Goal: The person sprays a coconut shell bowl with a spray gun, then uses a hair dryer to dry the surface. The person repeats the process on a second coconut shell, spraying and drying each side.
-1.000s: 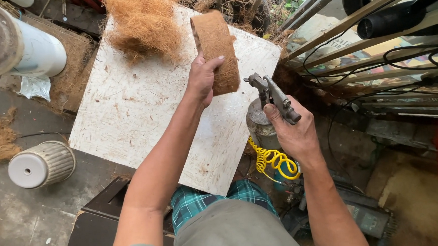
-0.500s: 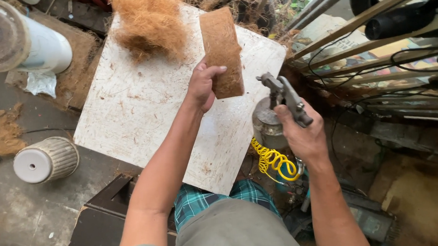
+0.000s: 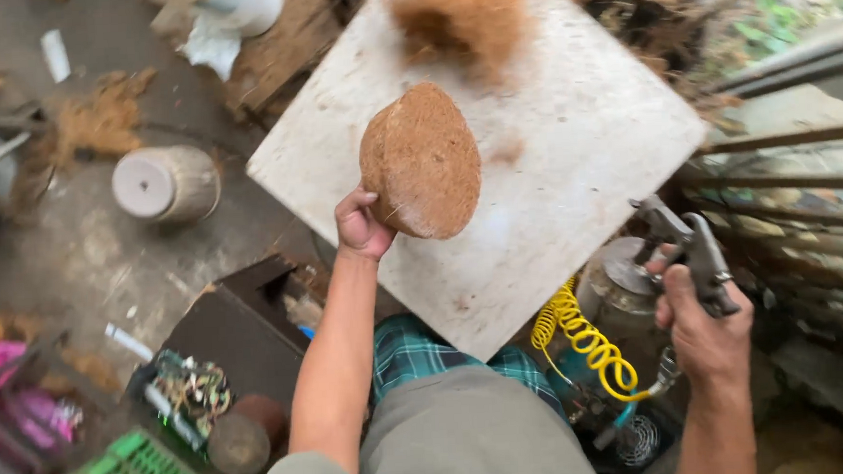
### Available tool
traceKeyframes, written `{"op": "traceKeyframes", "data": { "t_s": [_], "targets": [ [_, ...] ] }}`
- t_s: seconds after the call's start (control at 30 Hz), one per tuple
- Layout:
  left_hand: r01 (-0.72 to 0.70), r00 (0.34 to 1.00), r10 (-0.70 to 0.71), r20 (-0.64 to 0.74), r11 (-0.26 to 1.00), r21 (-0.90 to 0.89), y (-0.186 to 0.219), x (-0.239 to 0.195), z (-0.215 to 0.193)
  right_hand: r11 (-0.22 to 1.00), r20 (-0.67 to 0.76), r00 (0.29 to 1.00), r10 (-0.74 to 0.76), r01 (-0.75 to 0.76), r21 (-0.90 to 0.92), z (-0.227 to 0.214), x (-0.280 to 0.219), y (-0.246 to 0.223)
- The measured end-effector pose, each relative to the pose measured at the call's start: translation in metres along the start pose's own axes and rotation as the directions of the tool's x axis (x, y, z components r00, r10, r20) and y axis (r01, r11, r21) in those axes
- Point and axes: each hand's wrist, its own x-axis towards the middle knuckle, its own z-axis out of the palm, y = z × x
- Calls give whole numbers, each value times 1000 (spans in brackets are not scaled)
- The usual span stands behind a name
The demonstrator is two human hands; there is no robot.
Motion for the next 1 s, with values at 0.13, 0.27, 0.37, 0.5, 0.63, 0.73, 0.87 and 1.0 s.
{"op": "traceKeyframes", "data": {
  "t_s": [0.13,0.27,0.37,0.5,0.63,0.73,0.87,1.0],
  "targets": [
    [9,950,52,-309,981,193,20,-1,-60,996,87,993,-85,86,-4,13,-4,-3],
    [211,780,248,-575,760,614,49,-25,-35,995,131,986,-103,104,0,27,-7,-10],
    [172,705,455,-545,636,753,49,-20,-100,995,161,985,-67,77,-57,32,-10,-16],
    [187,706,522,-479,515,837,66,-32,-52,992,170,983,-66,83,-96,41,-10,-15],
    [272,810,486,-329,186,944,72,-29,-27,991,196,973,-119,127,-32,43,-10,-8],
    [215,856,456,-244,115,970,70,-9,-54,992,192,974,-117,125,-31,48,-15,-13],
    [236,840,460,-287,165,958,74,-9,-35,992,191,976,-104,114,-44,47,-20,-12],
    [301,792,443,-420,315,900,89,-25,-2,995,166,982,-90,94,-16,43,-20,-3]
  ]
}}
